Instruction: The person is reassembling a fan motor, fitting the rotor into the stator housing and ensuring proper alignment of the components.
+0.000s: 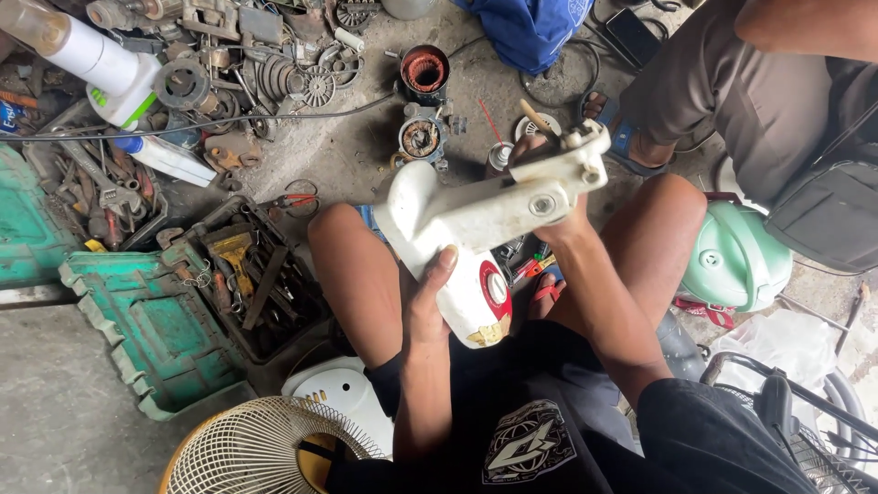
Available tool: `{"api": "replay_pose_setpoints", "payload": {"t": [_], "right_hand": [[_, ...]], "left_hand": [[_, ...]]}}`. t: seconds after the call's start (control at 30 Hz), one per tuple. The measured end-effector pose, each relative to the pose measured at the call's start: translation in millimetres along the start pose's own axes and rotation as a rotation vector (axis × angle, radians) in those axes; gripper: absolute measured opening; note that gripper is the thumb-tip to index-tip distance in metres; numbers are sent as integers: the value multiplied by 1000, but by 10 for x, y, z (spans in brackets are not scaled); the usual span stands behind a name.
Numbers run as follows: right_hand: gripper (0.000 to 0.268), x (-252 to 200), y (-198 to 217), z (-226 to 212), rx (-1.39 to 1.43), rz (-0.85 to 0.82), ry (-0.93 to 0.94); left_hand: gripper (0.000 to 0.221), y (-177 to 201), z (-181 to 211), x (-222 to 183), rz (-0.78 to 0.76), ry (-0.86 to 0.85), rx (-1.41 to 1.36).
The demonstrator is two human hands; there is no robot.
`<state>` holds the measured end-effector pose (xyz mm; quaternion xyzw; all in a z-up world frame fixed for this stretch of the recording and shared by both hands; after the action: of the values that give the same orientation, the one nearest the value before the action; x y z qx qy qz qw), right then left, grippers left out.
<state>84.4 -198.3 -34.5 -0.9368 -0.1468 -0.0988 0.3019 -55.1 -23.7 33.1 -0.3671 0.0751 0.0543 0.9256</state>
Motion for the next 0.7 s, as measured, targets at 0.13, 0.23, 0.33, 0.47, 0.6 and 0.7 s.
{"api": "replay_pose_setpoints", "payload": {"t": [0.13,0.23,0.33,0.47,0.6,0.7], "right_hand": [[19,22,-34,-12,14,13,-33],[19,-6,-110,7,29,29,-71],[19,-21,-145,-5,44,39,-105],[19,-1,-176,14,71,67,-168],[20,37,-125,-29,95,91,-224],[21,58,-120,-33,118,108,-261]], "left_hand": [[43,-131,-4,-8,27,-24,-44],[44,-169,6,-14,-6,-132,2],[42,-262,86,-11,93,46,-106],[41,-296,58,-7,111,45,-101],[48,-49,26,134,134,4,-32],[53,18,99,243,204,120,-20]]}}
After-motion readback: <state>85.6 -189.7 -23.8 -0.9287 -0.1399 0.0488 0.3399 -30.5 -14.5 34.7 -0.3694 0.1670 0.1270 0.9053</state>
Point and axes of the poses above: each hand's wrist, its own x-axis towards the middle knuckle, its own y-axis out of the back of the hand, z = x × y, the point moved 2 cm from there along x, towards the middle knuckle, and after that the axes turned 7 degrees about -z, right-handed, at the moved point
